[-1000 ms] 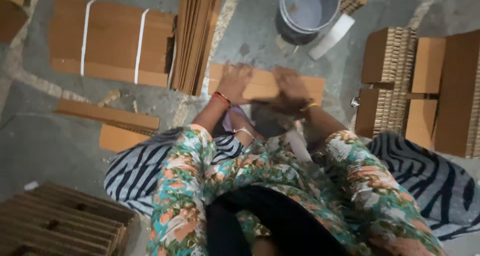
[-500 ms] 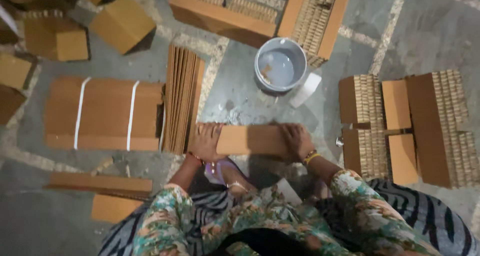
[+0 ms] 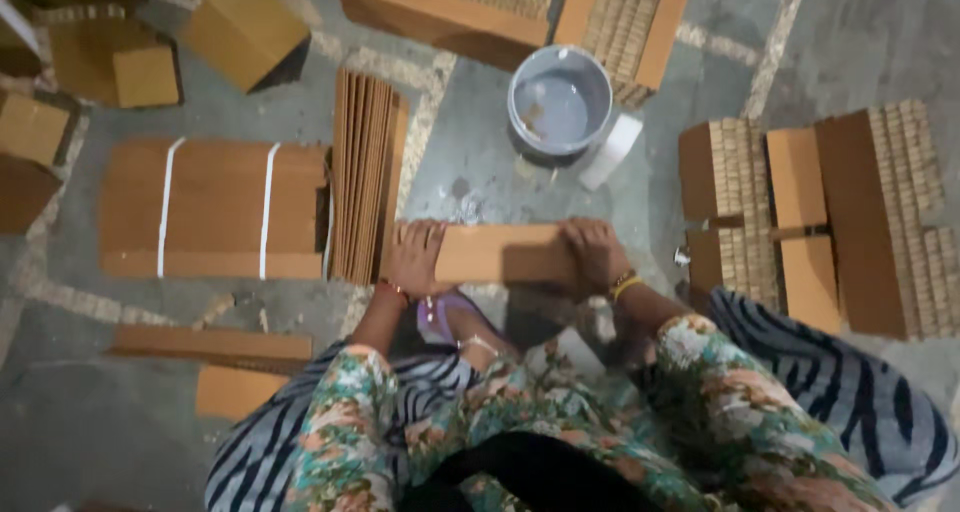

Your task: The person folds cardboard sheets along pre-scored lines and uses a white foam or glue applicator to join the sections together, stacking the finished items to the side.

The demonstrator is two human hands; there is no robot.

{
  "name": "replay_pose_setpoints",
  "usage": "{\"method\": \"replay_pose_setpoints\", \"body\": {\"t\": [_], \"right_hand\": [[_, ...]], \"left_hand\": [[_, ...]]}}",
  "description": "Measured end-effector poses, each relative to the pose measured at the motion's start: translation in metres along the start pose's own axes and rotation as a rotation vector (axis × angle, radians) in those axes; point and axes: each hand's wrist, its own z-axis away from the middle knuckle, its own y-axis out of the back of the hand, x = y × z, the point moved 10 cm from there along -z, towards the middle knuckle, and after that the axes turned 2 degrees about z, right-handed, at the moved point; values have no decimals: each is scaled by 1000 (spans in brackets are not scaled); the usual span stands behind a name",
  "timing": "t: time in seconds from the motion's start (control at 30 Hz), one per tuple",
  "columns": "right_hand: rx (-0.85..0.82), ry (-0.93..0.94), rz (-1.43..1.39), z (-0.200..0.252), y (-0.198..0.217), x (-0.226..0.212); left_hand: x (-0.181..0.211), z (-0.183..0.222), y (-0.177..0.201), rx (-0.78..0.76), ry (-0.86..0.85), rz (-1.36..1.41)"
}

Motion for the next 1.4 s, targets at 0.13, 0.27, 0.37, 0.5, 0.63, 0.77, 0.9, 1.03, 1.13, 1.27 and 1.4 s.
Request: {"method": "replay_pose_setpoints", "body": {"t": [0.13, 0.27, 0.37, 0.5, 0.63, 0.77, 0.9, 1.03, 1.13, 1.27, 1.4], "right_hand": [[120, 39, 123, 3, 2, -2], [67, 66, -86, -11, 45, -28], [33, 63, -81, -23, 67, -48], [-82, 18, -92, -37, 59, -52], [-45, 66, -134, -54, 27, -72], [-175, 61, 35, -58, -36, -81], [-427, -31, -114, -45, -57, -72], [-355, -40, -150, -60, -37, -76], [-372, -41, -178, -58, -33, -77], [-329, -19, -94, -55, -51, -77], [-108, 44, -123, -55, -33, -77]], "left_hand": [[8, -2, 6, 39, -26, -42], [3, -6, -6, -179, 66, -89], [16, -12, -2, -115, 13, -39], [35, -25, -27, -173, 14, -16], [46, -41, -51, -229, 70, 50], [41, -39, -68, -196, 71, -73], [37, -41, -73, -316, 111, 69], [41, -45, -59, -285, 92, 63], [42, -43, -59, -298, 105, 55], [46, -46, -49, -218, 76, 72], [49, -45, -43, -180, 67, 67]]}}
